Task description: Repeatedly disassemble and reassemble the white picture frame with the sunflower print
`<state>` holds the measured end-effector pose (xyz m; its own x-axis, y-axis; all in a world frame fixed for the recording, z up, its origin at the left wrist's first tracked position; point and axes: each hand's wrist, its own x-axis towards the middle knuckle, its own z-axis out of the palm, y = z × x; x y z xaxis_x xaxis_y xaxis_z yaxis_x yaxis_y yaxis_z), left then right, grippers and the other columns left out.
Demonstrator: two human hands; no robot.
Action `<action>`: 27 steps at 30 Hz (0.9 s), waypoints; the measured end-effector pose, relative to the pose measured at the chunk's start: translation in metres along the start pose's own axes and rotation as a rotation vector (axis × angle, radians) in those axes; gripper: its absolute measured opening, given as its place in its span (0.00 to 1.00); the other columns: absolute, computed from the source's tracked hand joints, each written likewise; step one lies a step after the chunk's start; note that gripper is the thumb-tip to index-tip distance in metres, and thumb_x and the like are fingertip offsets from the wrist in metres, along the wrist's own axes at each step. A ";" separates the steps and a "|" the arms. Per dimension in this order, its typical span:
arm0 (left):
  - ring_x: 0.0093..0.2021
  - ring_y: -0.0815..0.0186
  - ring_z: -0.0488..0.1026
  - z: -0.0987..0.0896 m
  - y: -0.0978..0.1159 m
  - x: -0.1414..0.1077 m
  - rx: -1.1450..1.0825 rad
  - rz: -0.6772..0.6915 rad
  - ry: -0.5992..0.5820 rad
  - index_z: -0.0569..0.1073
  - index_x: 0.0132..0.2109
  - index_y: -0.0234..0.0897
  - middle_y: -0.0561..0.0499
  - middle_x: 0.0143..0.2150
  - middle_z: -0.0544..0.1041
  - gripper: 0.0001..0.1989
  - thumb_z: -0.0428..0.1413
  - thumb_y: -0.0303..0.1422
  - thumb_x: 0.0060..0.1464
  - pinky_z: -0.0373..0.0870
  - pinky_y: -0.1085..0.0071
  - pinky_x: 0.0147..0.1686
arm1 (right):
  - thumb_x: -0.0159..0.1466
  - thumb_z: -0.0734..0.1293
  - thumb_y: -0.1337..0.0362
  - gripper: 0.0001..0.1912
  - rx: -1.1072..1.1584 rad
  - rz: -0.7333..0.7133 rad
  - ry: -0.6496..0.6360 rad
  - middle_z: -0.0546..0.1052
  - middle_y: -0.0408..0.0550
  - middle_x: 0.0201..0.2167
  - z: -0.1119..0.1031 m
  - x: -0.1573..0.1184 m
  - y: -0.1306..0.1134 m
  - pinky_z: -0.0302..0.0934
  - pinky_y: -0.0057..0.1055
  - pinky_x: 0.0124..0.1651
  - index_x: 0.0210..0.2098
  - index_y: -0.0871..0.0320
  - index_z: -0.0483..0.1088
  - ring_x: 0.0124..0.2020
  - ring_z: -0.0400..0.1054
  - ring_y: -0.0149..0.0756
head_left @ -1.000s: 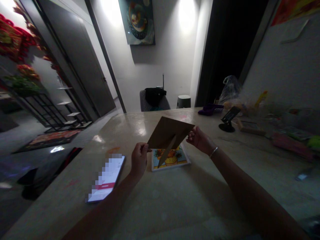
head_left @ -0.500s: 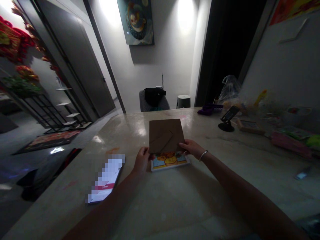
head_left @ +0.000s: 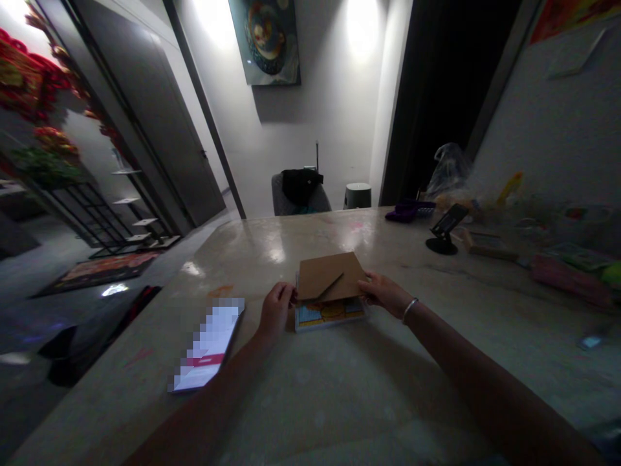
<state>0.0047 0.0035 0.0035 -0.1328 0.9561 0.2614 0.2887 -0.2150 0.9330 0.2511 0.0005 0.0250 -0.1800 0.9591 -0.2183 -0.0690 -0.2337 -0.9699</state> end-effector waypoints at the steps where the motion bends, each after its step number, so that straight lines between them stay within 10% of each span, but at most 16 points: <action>1: 0.25 0.69 0.67 -0.001 -0.001 0.001 0.032 0.003 0.009 0.67 0.27 0.37 0.55 0.23 0.69 0.10 0.49 0.39 0.48 0.62 0.74 0.26 | 0.55 0.64 0.68 0.19 -0.018 -0.002 0.004 0.72 0.41 0.27 0.000 0.000 0.000 0.60 0.19 0.22 0.48 0.59 0.62 0.19 0.62 0.21; 27: 0.35 0.67 0.71 0.001 -0.024 0.007 0.416 0.075 -0.073 0.71 0.36 0.33 0.48 0.36 0.71 0.09 0.50 0.27 0.46 0.68 0.67 0.40 | 0.57 0.62 0.66 0.30 -0.459 -0.102 0.010 0.75 0.48 0.32 0.002 0.009 0.015 0.64 0.29 0.28 0.57 0.61 0.51 0.25 0.68 0.32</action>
<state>-0.0023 0.0161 -0.0175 -0.0340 0.9557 0.2923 0.6545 -0.1998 0.7292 0.2470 0.0051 0.0082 -0.1856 0.9755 -0.1180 0.3558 -0.0452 -0.9335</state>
